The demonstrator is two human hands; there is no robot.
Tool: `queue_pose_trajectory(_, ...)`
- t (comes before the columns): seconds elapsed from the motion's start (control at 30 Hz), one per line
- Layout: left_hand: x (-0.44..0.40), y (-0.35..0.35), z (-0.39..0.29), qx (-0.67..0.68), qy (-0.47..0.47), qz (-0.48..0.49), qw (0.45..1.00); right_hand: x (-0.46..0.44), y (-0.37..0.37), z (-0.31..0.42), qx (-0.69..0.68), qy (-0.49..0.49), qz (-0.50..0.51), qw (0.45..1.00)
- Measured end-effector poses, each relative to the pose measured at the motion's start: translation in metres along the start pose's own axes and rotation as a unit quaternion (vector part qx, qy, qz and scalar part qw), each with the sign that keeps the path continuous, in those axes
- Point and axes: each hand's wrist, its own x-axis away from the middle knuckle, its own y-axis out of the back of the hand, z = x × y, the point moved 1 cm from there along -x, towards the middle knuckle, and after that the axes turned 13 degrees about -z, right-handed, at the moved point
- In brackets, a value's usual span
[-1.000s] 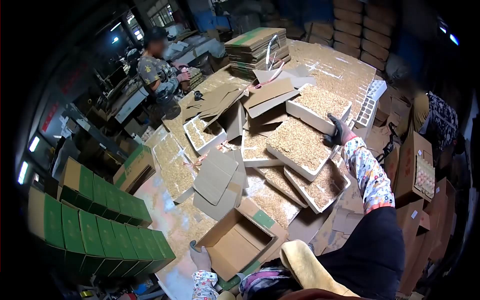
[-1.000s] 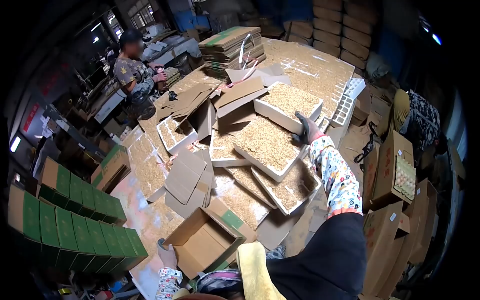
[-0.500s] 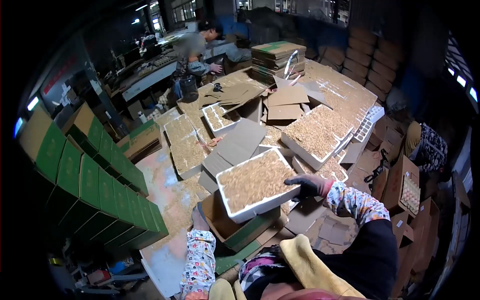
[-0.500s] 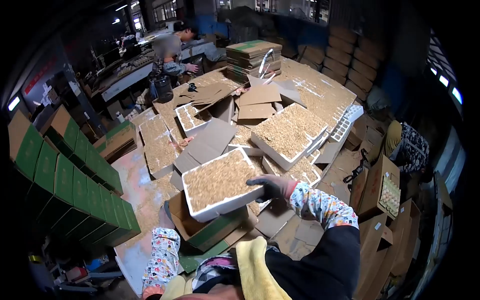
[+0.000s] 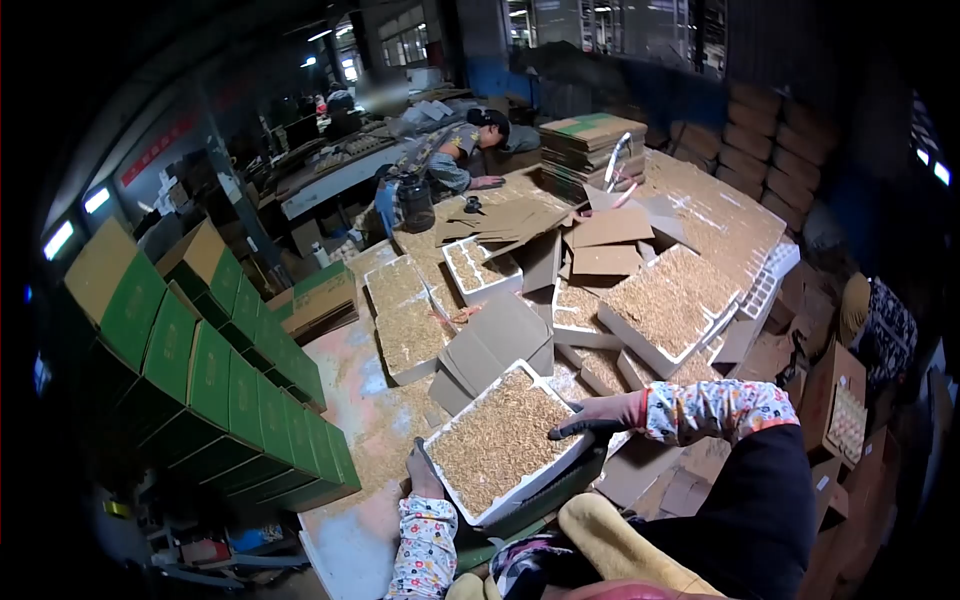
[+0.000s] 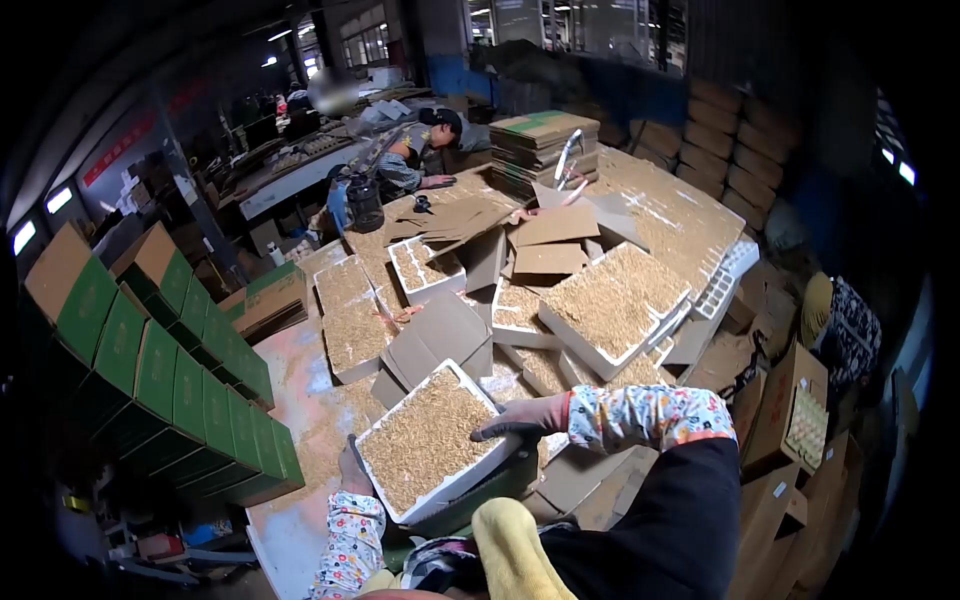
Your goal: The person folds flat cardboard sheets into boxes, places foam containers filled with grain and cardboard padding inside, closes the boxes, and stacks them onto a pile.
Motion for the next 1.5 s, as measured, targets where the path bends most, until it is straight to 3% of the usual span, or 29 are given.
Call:
queue_pose_trajectory(0.07,0.022,-0.004,-0.009,-0.034,-0.002,-0.016,0.999,-0.014,-0.022,-0.035,0.094,0.048,-0.039,0.994)
queue_pose_trajectory(0.1,0.000,0.015,-0.007,-0.100,-0.047,-0.055,0.992,-0.025,-0.032,-0.054,0.180,-0.014,-0.031,0.983)
queue_pose_trajectory(0.13,-0.034,0.066,-0.002,-0.322,-0.168,-0.081,0.928,-0.036,-0.042,-0.073,0.267,-0.075,-0.011,0.961)
queue_pose_trajectory(0.17,-0.031,0.075,0.008,-0.385,-0.259,-0.122,0.878,-0.040,-0.057,-0.090,0.240,-0.116,0.000,0.964)
queue_pose_trajectory(0.2,0.006,0.045,0.004,-0.525,-0.352,-0.145,0.762,-0.030,-0.068,-0.086,0.270,-0.083,-0.037,0.959)
queue_pose_trajectory(0.23,0.016,0.040,0.003,-0.558,-0.353,-0.147,0.737,-0.018,-0.073,-0.072,0.300,-0.048,-0.077,0.950)
queue_pose_trajectory(0.3,0.018,0.036,0.005,-0.546,-0.322,-0.143,0.760,-0.005,-0.074,-0.060,0.292,-0.095,-0.144,0.941)
queue_pose_trajectory(0.33,0.016,0.042,0.007,-0.547,-0.303,-0.156,0.765,-0.004,-0.078,-0.077,0.335,-0.026,-0.160,0.928)
queue_pose_trajectory(0.43,0.006,0.044,0.005,-0.538,-0.296,-0.171,0.771,0.017,-0.064,-0.038,0.337,-0.013,-0.161,0.928)
queue_pose_trajectory(0.47,0.006,0.046,0.003,-0.536,-0.300,-0.175,0.770,0.017,-0.053,-0.033,0.267,-0.022,-0.222,0.938)
queue_pose_trajectory(0.5,0.003,0.049,0.004,-0.535,-0.307,-0.190,0.764,0.008,-0.037,-0.040,0.169,0.052,-0.304,0.936)
queue_pose_trajectory(0.57,-0.006,0.061,0.014,-0.533,-0.322,-0.221,0.751,-0.038,0.007,-0.053,0.086,0.157,-0.478,0.860)
queue_pose_trajectory(0.6,-0.007,0.064,0.014,-0.561,-0.326,-0.234,0.724,-0.064,0.033,-0.056,0.074,0.151,-0.521,0.837)
queue_pose_trajectory(0.67,0.006,0.049,0.011,-0.608,-0.324,-0.223,0.690,-0.140,0.080,-0.076,0.241,0.115,-0.554,0.788)
queue_pose_trajectory(0.7,0.007,0.045,0.009,-0.615,-0.332,-0.212,0.683,-0.166,0.089,-0.065,0.357,0.088,-0.597,0.713)
queue_pose_trajectory(0.77,0.014,0.032,0.010,-0.621,-0.340,-0.236,0.666,-0.215,0.122,-0.055,0.378,0.113,-0.575,0.717)
queue_pose_trajectory(0.8,0.022,0.019,0.011,-0.635,-0.340,-0.252,0.647,-0.250,0.140,-0.064,0.352,0.039,-0.495,0.793)
queue_pose_trajectory(0.87,0.028,0.019,0.007,-0.644,-0.357,-0.257,0.626,-0.304,0.157,-0.083,0.340,0.092,-0.465,0.812)
queue_pose_trajectory(0.9,0.021,0.024,0.008,-0.637,-0.369,-0.245,0.631,-0.315,0.163,-0.078,0.355,0.212,-0.515,0.751)
queue_pose_trajectory(0.97,0.012,0.022,0.006,-0.593,-0.380,-0.233,0.670,-0.267,0.167,-0.012,0.247,0.093,-0.457,0.849)
queue_pose_trajectory(1.03,0.012,0.038,0.011,-0.597,-0.382,-0.233,0.666,-0.226,0.168,0.016,0.224,0.215,-0.569,0.761)
queue_pose_trajectory(1.1,0.007,0.046,0.010,-0.584,-0.381,-0.221,0.682,-0.154,0.125,0.078,0.329,0.216,-0.544,0.741)
queue_pose_trajectory(1.17,-0.002,0.053,0.016,-0.540,-0.389,-0.226,0.711,-0.101,0.050,0.111,0.508,0.252,-0.390,0.725)
queue_pose_trajectory(1.23,-0.002,0.052,0.021,-0.512,-0.386,-0.222,0.735,-0.055,-0.037,0.111,0.547,0.294,-0.205,0.756)
queue_pose_trajectory(1.27,0.000,0.048,0.019,-0.505,-0.378,-0.216,0.745,-0.061,-0.083,0.086,0.562,0.184,-0.093,0.801)
queue_pose_trajectory(1.4,-0.008,0.054,0.024,-0.523,-0.355,-0.182,0.753,-0.133,-0.197,-0.041,0.497,0.098,-0.096,0.857)
queue_pose_trajectory(1.43,-0.011,0.062,0.016,-0.548,-0.351,-0.172,0.740,-0.130,-0.210,-0.044,0.456,0.088,-0.105,0.879)
queue_pose_trajectory(1.47,0.034,0.037,0.009,-0.658,-0.451,-0.226,0.559,-0.119,-0.212,-0.033,0.344,0.119,-0.067,0.929)
queue_pose_trajectory(1.5,0.066,0.021,0.002,-0.685,-0.570,-0.181,0.417,-0.098,-0.201,-0.020,0.231,0.139,-0.028,0.963)
